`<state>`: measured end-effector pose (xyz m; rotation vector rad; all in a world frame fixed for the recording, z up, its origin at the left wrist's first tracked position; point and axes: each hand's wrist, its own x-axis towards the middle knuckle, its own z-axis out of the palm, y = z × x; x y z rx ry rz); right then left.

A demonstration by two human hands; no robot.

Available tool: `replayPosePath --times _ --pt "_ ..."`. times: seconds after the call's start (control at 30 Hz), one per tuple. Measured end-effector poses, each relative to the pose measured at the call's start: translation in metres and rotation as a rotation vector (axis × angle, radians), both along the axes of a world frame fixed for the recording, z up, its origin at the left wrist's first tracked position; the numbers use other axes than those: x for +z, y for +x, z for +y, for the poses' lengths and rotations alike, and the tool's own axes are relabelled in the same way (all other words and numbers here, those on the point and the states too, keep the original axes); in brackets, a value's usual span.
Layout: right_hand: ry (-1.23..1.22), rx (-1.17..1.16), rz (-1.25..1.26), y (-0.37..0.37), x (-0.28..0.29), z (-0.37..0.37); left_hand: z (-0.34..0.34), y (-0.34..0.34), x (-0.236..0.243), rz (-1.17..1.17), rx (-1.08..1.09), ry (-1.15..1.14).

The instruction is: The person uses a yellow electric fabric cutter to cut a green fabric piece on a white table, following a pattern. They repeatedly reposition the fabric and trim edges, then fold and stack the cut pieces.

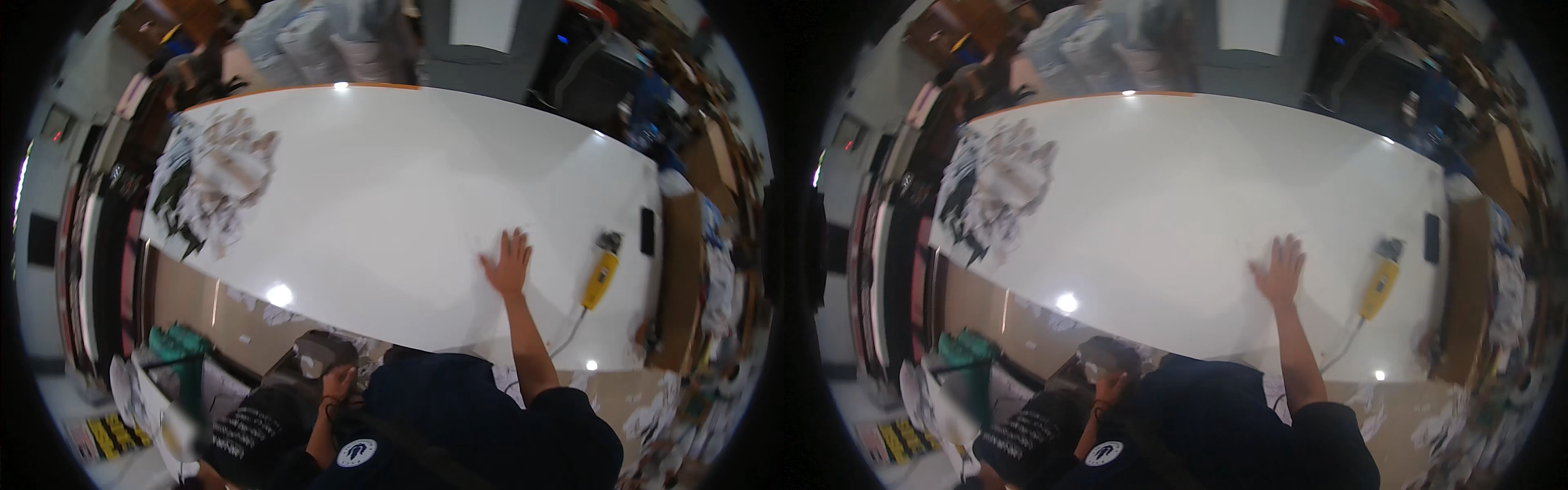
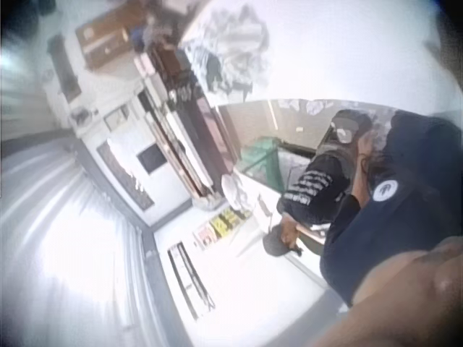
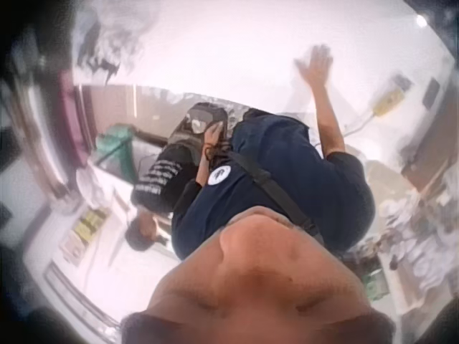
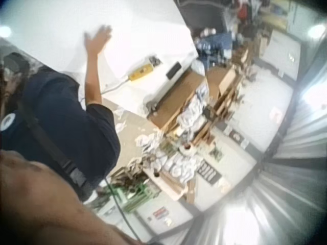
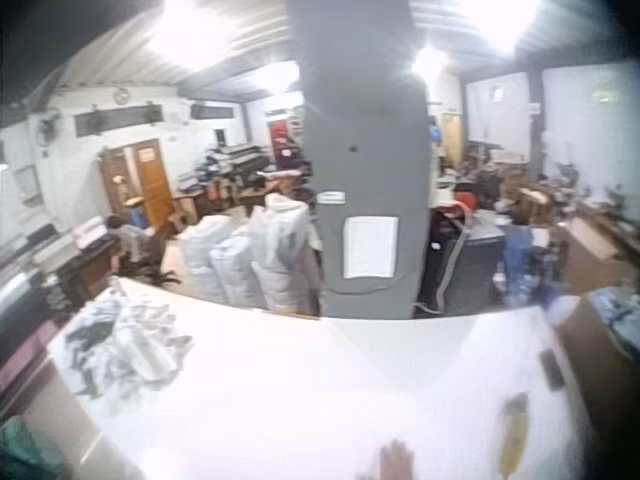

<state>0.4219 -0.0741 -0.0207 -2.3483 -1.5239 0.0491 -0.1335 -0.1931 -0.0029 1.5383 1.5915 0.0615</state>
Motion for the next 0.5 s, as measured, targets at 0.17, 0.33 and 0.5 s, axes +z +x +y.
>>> replayPosePath --times 0.17,0.33,0.5 --pt "-0.262 0.865 0.673 -0.172 0.026 -0.019 -0.05 -0.005 0.037 -0.854 0.447 -0.986" --pt "-0.626 1.378 0.968 -0.248 0.071 -0.05 -0.064 0.014 0.128 -0.494 -0.05 -0.949" --pt "-0.626 1.434 0.982 -0.245 0.079 -0.039 -0.093 0.011 0.133 -0.467 -0.008 -0.863"
